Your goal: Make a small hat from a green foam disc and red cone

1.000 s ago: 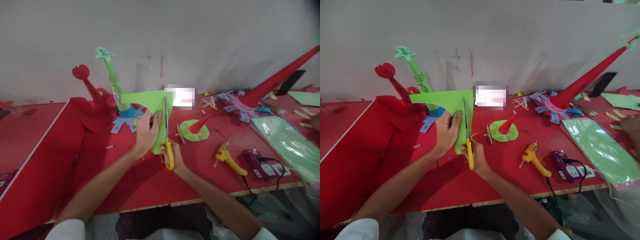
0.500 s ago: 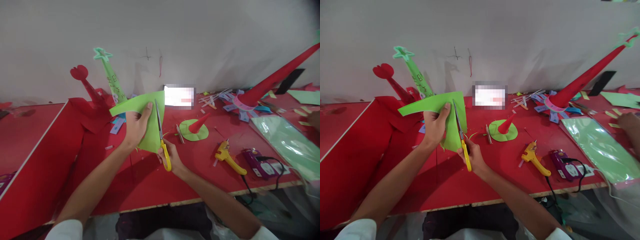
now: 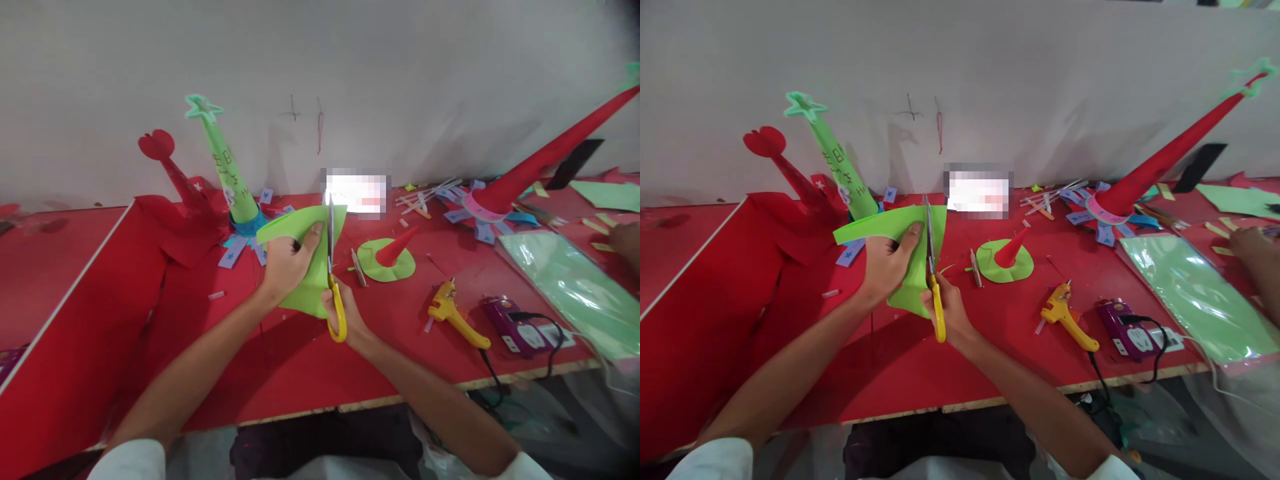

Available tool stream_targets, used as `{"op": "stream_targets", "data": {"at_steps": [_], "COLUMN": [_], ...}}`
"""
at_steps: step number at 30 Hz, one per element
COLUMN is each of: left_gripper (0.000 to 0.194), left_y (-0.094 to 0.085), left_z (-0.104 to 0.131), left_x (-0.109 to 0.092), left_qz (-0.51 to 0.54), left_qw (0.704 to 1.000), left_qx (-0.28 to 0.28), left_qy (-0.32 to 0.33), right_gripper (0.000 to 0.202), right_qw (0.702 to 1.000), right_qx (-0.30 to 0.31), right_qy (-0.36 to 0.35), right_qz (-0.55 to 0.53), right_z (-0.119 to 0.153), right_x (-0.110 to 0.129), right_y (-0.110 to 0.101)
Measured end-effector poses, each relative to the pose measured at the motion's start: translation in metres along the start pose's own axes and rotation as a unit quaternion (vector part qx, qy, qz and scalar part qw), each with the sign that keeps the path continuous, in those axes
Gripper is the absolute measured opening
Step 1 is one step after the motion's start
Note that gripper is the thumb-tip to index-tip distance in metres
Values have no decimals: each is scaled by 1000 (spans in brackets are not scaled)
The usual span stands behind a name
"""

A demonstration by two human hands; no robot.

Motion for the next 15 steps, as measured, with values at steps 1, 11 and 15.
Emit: {"op": "stream_targets", "data": {"at_steps": [1, 11, 15], "left_gripper": [61, 59, 61], "left_y": [1, 0, -2], "left_z": [0, 0, -2], "left_x": [1, -3, -8], "left_qz": [1, 6, 15], "left_qw": [1000, 1000, 1000], "left_qx": [1, -12, -25], "left_qy": [-1, 4, 2], "right_gripper": [62, 56, 60], "right_qw": [1000, 994, 991], "right_qx": [-3, 3, -1], "right_qy": [1, 80, 96], "right_qz": [-2, -78, -91], "right_z": [1, 7, 6], "right_x": [-1, -2, 4], "right_y": [0, 4, 4]}}
Point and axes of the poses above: each hand's wrist, its own z-axis away from the middle knuckle, its own y-axis out of the palm, x = y × z, the point moved 2 cm from there along -z, towards the middle knuckle, and after that the axes turned 5 degrees about x, right-handed, at the moved point
